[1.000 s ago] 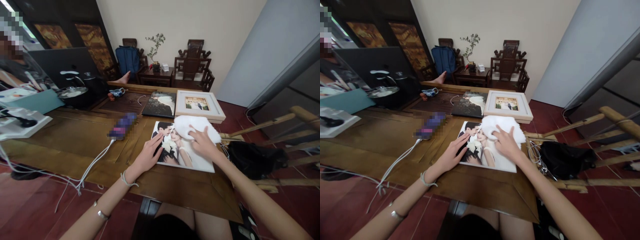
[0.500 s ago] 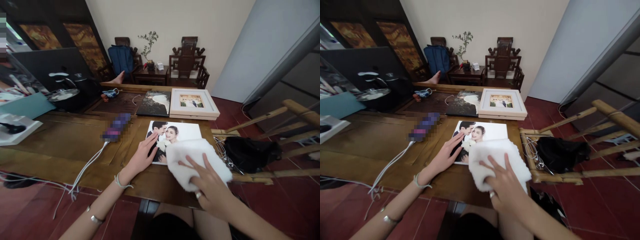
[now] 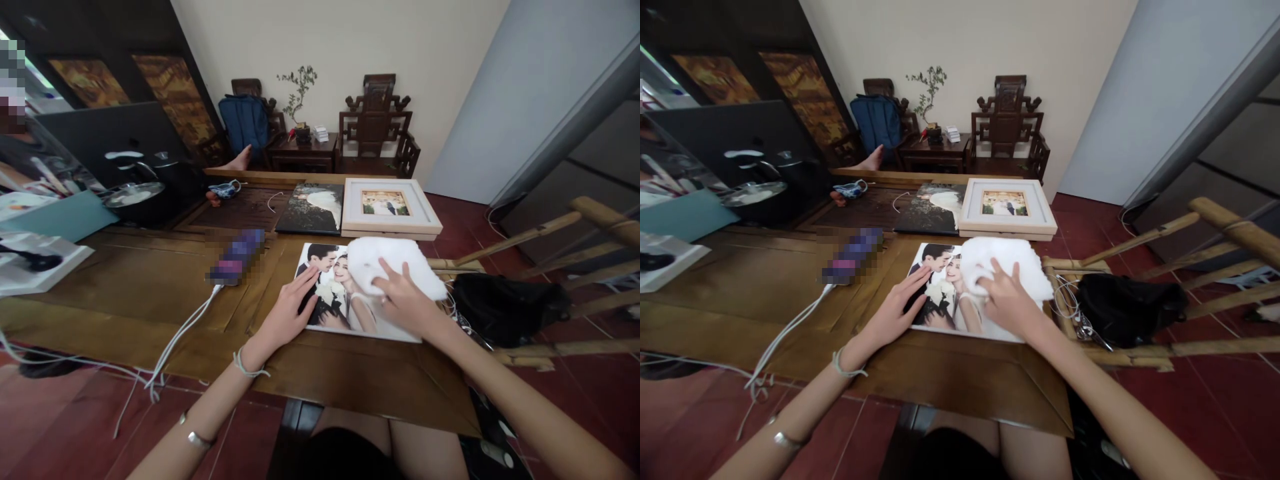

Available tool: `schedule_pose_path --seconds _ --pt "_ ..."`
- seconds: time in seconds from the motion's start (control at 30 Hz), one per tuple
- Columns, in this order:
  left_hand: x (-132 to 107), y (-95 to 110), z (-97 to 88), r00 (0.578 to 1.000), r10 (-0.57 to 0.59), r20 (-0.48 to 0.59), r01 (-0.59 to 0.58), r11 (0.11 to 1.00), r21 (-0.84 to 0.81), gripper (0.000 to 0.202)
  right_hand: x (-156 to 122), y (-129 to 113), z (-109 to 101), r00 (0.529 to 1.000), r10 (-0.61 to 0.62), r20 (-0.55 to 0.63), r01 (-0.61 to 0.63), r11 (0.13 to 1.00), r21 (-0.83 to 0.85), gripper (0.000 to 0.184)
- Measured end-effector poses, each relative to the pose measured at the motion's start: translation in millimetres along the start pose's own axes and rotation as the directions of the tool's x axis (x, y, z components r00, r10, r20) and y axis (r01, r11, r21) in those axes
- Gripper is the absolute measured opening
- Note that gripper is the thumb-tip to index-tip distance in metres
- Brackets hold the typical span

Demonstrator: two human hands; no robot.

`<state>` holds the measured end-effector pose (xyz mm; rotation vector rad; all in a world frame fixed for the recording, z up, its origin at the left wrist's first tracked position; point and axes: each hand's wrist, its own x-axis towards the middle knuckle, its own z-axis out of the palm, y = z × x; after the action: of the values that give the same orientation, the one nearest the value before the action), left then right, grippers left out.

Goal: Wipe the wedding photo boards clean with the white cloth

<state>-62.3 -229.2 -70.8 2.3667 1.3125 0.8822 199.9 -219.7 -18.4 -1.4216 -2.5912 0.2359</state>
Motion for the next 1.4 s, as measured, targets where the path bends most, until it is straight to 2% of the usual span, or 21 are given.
schedule_pose_path --seconds 0.17,0.27,0.33,0.4,0.63,0.73,0.8,0.87,1.03,1.13,1.23,1.4 --pt "0 4 0.1 1.000 -0.001 -0.007 0.001 1.000 0.018 0.047 -73 -50 -1 0.991 -0.078 0.108 0.070 0.995 0.072 0.037" --pt "0 5 0.5 1.000 -0.008 -0.001 0.008 1.000 0.028 0.048 -94 -67 -6 0.974 -0.154 0.165 0.134 0.983 0.127 0.035" --pt "0 5 0.4 1.000 -0.009 -0.005 0.009 1.000 0.024 0.048 -91 -68 -8 0.967 -0.184 0.176 0.158 0.975 0.154 0.036" --pt "0 4 -0.2 1.000 -0.005 -0.006 0.005 1.000 0.015 0.047 -75 -58 -9 0.974 -0.171 0.150 0.149 0.978 0.148 0.038" --pt "0 2 -2.1 1.000 0.012 0.019 -0.012 1.000 0.010 0.048 16 11 -8 0.999 -0.038 0.000 0.038 0.999 -0.001 0.041" --pt "0 2 -1.9 1.000 -0.003 0.021 0.003 1.000 0.007 0.047 28 25 -7 0.999 -0.006 -0.037 0.005 1.000 -0.031 0.042" --pt "0 2 -1.5 1.000 -0.005 0.016 0.005 1.000 0.004 0.047 19 22 -4 0.999 -0.015 -0.053 0.013 0.999 -0.031 0.038" --pt "1 2 -1.1 1.000 -0.006 0.009 0.006 1.000 0.004 0.047 -3 9 -2 0.998 -0.040 -0.043 0.040 0.999 -0.015 0.033" --pt "1 4 0.7 1.000 -0.013 -0.011 0.013 1.000 0.005 0.047 -73 -45 3 0.991 -0.117 0.059 0.114 0.992 0.053 0.038" --pt "1 5 1.0 1.000 -0.021 -0.002 0.021 1.000 0.009 0.047 -94 -69 5 0.976 -0.186 0.112 0.175 0.980 0.096 0.038" --pt "1 5 0.7 1.000 -0.020 0.001 0.020 1.000 0.009 0.046 -83 -71 5 0.968 -0.211 0.133 0.197 0.974 0.113 0.040" --pt "1 4 2.2 1.000 -0.021 0.022 0.021 1.000 0.013 0.047 -13 -42 5 0.994 -0.094 0.048 0.092 0.995 0.029 0.044"
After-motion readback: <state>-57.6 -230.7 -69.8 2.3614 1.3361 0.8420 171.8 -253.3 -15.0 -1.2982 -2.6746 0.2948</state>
